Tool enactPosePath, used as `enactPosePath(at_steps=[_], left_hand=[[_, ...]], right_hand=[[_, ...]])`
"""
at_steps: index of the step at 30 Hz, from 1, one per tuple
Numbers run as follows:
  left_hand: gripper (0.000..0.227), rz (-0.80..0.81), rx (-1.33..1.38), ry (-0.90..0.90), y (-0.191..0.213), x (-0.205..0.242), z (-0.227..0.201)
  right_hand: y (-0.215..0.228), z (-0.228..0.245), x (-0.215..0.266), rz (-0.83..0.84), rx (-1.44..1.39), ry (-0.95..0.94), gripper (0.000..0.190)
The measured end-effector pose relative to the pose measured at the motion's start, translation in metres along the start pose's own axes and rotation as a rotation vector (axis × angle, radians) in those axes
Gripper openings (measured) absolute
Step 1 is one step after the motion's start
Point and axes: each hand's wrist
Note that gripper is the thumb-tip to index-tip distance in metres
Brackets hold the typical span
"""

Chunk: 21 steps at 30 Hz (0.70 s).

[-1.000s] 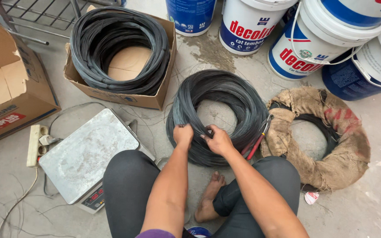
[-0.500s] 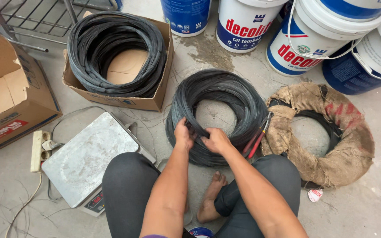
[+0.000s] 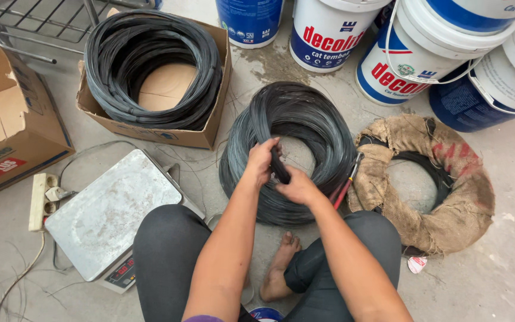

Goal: The person weighs coils of wire and rubber strip by placing them one at a time on an electronic scale, sometimes using pliers to adjust the wire coils.

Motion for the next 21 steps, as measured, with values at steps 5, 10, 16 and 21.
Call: enactPosePath(at_steps=[5,10,16,21], left_hand=[[0.064,-0.036,-0.02,0.028,0.0,0.022,-0.013],[0.026,-0.03,0.015,-0.003,-0.023,0.05,-0.034],[0.02,0.07,-0.088,0.008,-0.045,0.018,-0.071],[0.018,-0.059,-0.323,0.072,-0.024,-0.003,-0.075]], right_hand=[[-0.001,0.015,0.016,0.002,-0.073,-0.056,0.031],[-0.017,-0.021,-0.01,-0.053,-0.134,-0.031,0.026],[-0.013,-0.01,0.007,-0.206,-0.193,0.013,0.027],[-0.02,-0.007,0.015,0.036,-0.036,-0.044,0.029]])
Point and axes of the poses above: each hand's wrist, its own x-axis away from the middle knuckle, its own y-axis out of the back of the hand, z = x × y, and after that the axes turned 1 degree about y, right-handed
